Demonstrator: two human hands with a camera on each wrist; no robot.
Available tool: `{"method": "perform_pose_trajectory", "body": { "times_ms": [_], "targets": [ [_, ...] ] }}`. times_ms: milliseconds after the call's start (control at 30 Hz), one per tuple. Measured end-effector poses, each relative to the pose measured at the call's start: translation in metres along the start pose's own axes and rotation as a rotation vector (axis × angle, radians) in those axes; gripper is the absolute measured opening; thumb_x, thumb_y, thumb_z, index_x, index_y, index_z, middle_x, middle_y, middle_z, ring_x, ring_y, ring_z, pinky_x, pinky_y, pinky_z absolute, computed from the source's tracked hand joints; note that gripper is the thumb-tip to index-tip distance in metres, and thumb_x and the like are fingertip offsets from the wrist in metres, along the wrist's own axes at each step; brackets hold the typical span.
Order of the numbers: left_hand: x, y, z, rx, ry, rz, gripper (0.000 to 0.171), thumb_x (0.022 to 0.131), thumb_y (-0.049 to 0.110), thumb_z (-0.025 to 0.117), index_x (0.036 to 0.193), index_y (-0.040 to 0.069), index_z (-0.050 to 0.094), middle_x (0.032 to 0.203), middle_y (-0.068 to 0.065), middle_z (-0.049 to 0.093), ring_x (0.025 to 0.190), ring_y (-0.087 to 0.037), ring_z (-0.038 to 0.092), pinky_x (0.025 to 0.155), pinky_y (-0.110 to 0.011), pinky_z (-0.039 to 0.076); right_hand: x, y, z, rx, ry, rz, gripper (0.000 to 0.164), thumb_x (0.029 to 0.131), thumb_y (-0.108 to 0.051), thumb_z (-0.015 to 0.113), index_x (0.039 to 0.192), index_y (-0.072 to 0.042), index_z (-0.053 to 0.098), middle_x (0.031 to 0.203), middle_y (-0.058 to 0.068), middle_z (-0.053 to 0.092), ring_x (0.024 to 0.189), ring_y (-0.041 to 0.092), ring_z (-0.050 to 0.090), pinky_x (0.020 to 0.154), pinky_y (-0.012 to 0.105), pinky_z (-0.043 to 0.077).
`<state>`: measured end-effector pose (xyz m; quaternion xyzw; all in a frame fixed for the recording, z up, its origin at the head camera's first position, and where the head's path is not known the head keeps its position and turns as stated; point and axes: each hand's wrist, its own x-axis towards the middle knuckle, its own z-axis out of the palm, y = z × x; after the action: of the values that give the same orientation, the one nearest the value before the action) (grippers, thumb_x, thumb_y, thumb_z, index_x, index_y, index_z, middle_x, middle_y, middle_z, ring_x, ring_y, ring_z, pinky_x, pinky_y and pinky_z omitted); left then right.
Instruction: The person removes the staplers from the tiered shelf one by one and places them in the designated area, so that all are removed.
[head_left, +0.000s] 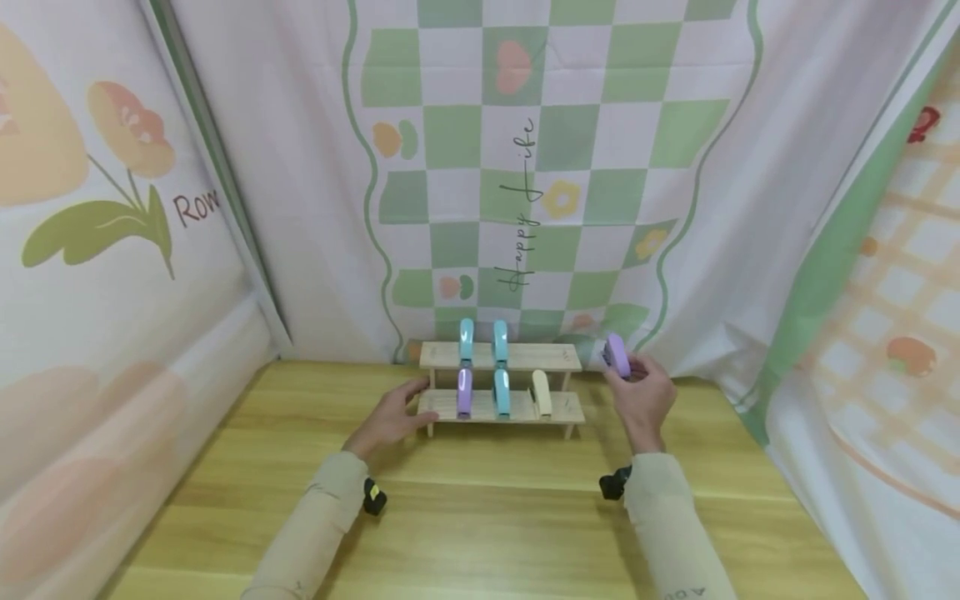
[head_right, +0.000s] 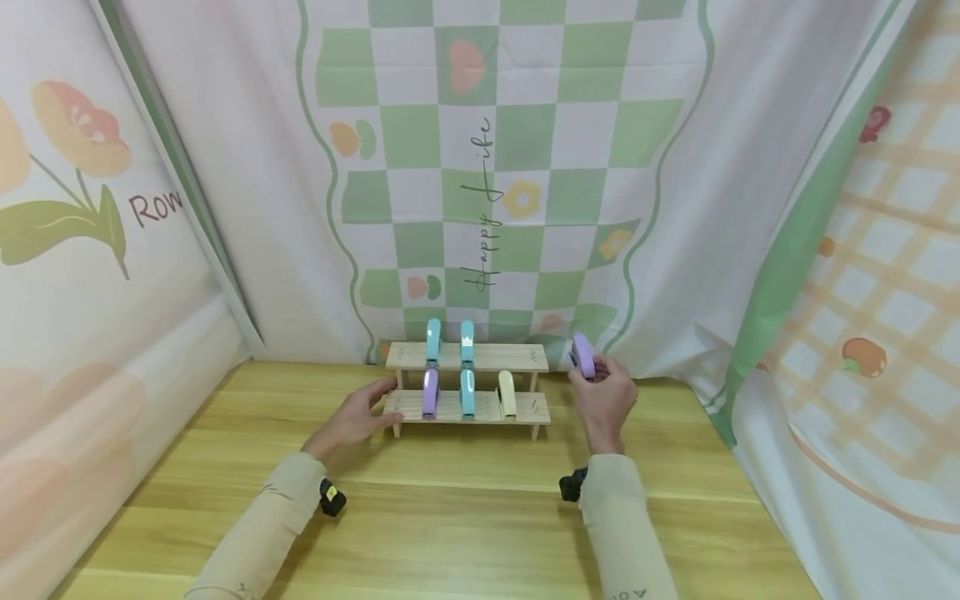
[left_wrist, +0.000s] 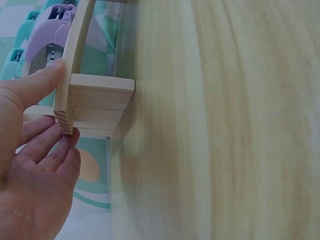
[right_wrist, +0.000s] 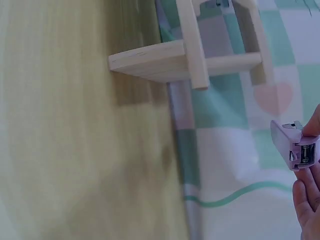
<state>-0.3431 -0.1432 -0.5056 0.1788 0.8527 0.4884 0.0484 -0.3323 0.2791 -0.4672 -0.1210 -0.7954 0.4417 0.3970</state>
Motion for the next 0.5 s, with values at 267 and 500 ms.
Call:
{"method": "perform_pose_trajectory", "body": {
  "times_ms": [267, 500],
  "targets": [
    [0.001, 0.000, -0.001, 0.011, 0.002, 0.009, 0.076, 0.098, 0.023, 0.077, 0.161, 0.002, 0.039, 0.168, -0.021, 0.040, 0.155, -0.048, 0.037, 0.130, -0.062, 0.031, -0.011, 0.026, 0.002, -0.064, 0.014, 0.089, 0.031, 0.083, -0.010, 0.084, 0.109, 0.005, 0.077, 0.104, 0.028, 0.078, 0.093, 0.041, 0.074, 0.081, 0.025, 0.050],
    [-0.001, 0.002, 0.001, 0.001, -0.001, -0.025, 0.076, 0.099, 0.022, 0.075, 0.163, 0.005, 0.037, 0.170, -0.018, 0.037, 0.157, -0.045, 0.034, 0.131, -0.059, 0.030, -0.019, 0.038, 0.004, -0.077, -0.121, 0.260, 0.043, 0.086, -0.026, 0.088, 0.118, -0.001, 0.075, 0.115, 0.022, 0.077, 0.102, 0.037, 0.072, 0.096, 0.046, 0.059]
  ]
}}
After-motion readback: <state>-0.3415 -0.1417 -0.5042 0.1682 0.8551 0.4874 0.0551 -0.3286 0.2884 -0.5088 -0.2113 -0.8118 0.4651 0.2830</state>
